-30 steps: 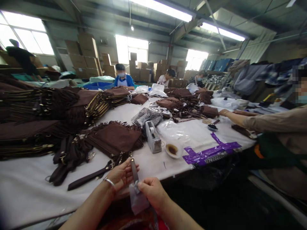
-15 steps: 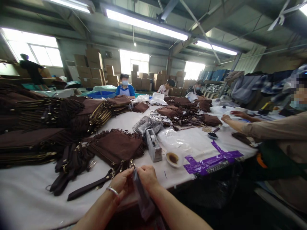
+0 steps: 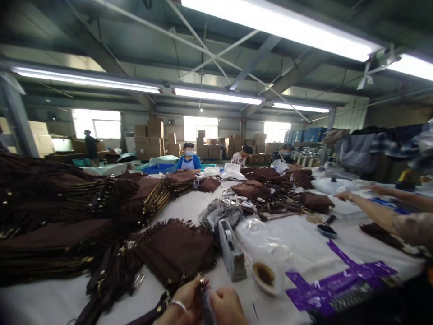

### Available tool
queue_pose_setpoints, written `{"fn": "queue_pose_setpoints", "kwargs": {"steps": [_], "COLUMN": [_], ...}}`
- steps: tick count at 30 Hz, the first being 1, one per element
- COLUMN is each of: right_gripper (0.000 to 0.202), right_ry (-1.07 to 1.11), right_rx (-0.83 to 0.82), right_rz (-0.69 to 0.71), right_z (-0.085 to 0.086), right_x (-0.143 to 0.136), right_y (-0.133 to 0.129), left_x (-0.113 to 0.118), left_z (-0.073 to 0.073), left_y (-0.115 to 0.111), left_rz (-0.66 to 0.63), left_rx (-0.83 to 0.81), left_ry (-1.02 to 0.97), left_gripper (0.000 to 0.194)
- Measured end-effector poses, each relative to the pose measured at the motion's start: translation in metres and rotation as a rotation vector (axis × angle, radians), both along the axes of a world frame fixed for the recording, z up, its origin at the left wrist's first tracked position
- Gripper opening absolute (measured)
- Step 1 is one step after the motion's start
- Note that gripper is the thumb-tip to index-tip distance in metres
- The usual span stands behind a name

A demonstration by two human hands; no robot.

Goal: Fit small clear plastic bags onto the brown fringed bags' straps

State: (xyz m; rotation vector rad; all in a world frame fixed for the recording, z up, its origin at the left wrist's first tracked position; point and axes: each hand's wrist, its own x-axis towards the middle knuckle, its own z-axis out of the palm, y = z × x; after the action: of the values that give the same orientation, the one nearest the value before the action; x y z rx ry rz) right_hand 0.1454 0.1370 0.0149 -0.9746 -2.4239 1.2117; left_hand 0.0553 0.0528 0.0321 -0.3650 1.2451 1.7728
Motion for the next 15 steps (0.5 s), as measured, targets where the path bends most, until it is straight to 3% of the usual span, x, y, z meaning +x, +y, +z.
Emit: {"fn": "queue_pose_setpoints", "kwargs": {"steps": [3,6,11,15], "right_gripper": [0.029,0.028,0.027,0.027], "right_ry": [-0.058,-0.027,0.14,0.169], "right_rx": [0.048,0.033,-0.205,-0.301], "right_rz": [0.004,-0.01,0.0,-0.024], "right_z": [-0.011,-0.009,0.011,0.01], "right_x": [-0.007,-0.013,-0.023,-0.03], "right_y": [0.009,0.012,0.003,0.001], "left_x": [-0.002,-0.003,0.001,0.002], "left_z": [-0.006,-0.011,-0.012,-0.016], "left_y": [0.002,-0.003,-0.018,-0.029], "left_rz": [0.007,0.013,-0.008,-0.042], "left_rx": [0.009,0.033,0.059,0.032], "left_ry": [0.022,0.071,0.173,0.191], "left_gripper": [0.026,0.028,0.011,0.014]}}
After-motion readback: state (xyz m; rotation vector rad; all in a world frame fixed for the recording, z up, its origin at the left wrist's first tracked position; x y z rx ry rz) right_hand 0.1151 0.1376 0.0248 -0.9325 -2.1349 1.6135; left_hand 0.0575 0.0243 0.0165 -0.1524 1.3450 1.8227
